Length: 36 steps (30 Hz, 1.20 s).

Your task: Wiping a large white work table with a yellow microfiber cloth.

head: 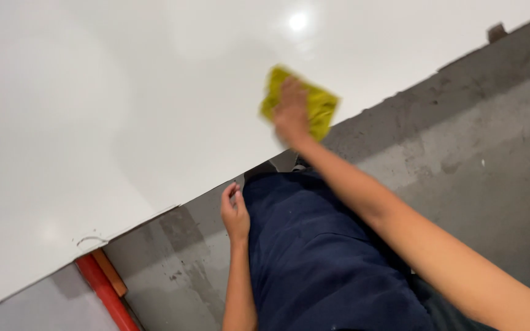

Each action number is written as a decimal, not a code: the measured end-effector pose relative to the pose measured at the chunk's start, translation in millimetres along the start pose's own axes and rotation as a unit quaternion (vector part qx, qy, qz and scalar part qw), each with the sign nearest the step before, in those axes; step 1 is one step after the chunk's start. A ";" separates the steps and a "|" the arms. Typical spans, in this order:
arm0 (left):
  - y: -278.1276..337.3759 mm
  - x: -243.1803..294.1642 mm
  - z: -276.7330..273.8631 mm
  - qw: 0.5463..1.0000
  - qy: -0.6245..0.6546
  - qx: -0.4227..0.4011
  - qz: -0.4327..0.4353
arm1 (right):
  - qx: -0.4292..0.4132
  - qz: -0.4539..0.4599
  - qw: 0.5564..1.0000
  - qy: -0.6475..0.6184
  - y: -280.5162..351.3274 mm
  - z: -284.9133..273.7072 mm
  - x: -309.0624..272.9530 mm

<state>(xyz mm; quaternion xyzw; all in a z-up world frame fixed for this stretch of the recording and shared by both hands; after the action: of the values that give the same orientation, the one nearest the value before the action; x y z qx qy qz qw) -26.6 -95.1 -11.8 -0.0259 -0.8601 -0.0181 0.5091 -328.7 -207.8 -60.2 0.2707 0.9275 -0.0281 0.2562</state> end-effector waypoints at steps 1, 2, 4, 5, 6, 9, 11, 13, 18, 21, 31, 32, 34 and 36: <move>-7.7 17.0 12.2 1.000 -0.001 -0.011 0.003 | 0.003 0.011 1.000 -0.001 12.8 0.8 -3.4; -16.7 39.7 26.6 0.999 -0.007 -0.035 0.041 | -0.037 -0.011 0.999 -0.019 25.8 7.4 -13.2; -38.4 68.0 53.8 0.994 -0.012 -0.063 0.087 | -0.068 -0.031 0.996 -0.040 35.3 9.1 -23.0; -49.1 77.9 66.2 0.990 -0.014 -0.073 0.118 | -0.083 -0.056 0.994 -0.033 38.2 7.6 -24.8; -60.3 87.7 79.6 0.985 -0.015 -0.083 0.149 | -0.099 -0.081 0.991 -0.027 40.0 6.7 -26.6; -85.7 97.9 125.1 0.969 -0.060 -0.125 0.207 | -0.097 -0.126 0.987 -0.007 38.8 -23.2 -22.2; -97.6 95.8 156.1 0.956 -0.094 -0.152 0.234 | -0.104 -0.146 0.982 0.058 38.9 -20.2 -18.5; -105.3 96.3 181.7 0.942 -0.127 -0.175 0.258 | -0.115 -0.171 0.971 0.123 39.6 -5.6 -10.4; -126.1 122.5 234.6 0.929 -0.137 -0.171 0.298 | -0.071 -0.164 0.982 -0.065 12.0 -27.8 19.5; -140.5 148.9 282.2 0.922 -0.115 -0.203 0.311 | -0.093 -0.097 0.985 -0.106 -21.0 -46.2 60.0; -150.8 264.7 548.8 0.814 -0.013 -0.432 0.388 | 0.006 0.143 0.988 0.059 -123.3 -152.2 287.4; -153.3 274.6 567.3 0.797 -0.015 -0.450 0.402 | 0.013 0.174 0.981 0.084 -135.9 -167.8 293.2; -159.2 291.3 582.5 0.775 -0.019 -0.473 0.418 | 0.022 0.211 0.972 0.104 -145.8 -182.6 291.2; -153.9 294.5 591.4 0.732 -0.067 -0.505 0.453 | 0.082 0.272 0.956 0.075 -138.6 -182.1 297.4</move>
<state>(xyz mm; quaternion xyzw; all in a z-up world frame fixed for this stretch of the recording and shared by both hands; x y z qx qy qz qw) -695.1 -207.0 -38.7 -0.6666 -0.6426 -0.2158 0.3100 -698.8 -146.0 -60.2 0.5343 0.8298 -0.0126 0.1609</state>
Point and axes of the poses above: each hand's wrist, its own y-axis away from the middle knuckle, its own z-axis out of the palm, x = y × z, the point moved 8 cm from there along -y, towards the middle knuckle, and after that the axes turned 14 degrees about z, right-handed, at the moved point
